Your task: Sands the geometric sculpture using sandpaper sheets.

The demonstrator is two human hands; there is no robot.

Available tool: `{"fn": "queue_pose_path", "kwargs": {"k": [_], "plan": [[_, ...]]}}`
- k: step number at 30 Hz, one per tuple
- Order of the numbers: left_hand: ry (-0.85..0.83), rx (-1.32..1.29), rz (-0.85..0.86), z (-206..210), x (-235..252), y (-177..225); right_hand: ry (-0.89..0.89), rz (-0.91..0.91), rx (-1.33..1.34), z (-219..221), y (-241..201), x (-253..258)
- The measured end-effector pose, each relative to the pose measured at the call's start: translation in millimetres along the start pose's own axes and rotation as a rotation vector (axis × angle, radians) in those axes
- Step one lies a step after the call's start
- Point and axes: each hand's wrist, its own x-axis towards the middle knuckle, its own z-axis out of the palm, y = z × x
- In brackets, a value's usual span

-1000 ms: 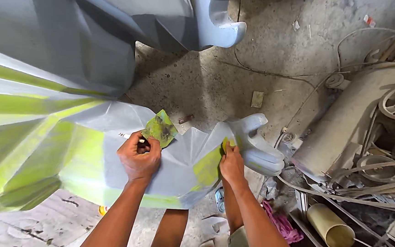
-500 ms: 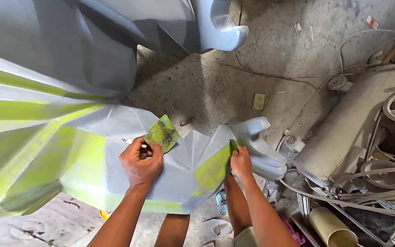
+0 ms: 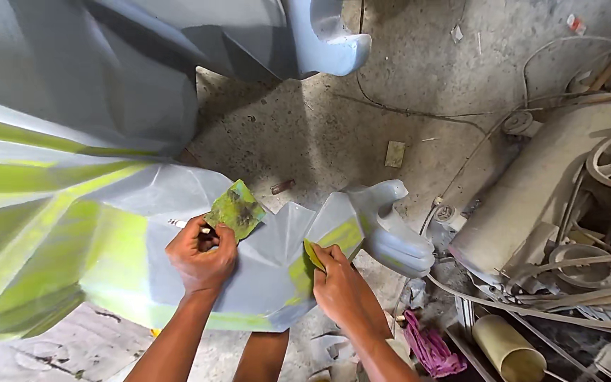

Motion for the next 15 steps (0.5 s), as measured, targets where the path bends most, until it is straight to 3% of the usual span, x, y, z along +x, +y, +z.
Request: {"fn": "queue_pose_path", "kwargs": {"k": [3, 6, 10, 15], "plan": [[0.005, 0.003, 0.001, -1, 1, -1, 0.18, -0.078, 0.062, -20, 34, 20], [0.016, 0.016, 0.001, 0, 0, -2, 0.321, 0.016, -0.047, -32, 69, 55], [0.014, 0.007, 0.002, -1, -1, -4, 0.225, 0.116, -0.308, -11, 75, 79], [-0.002, -0.013, -0.001, 0, -3, -3, 0.101, 0.189, -0.354, -3, 76, 63]]}}
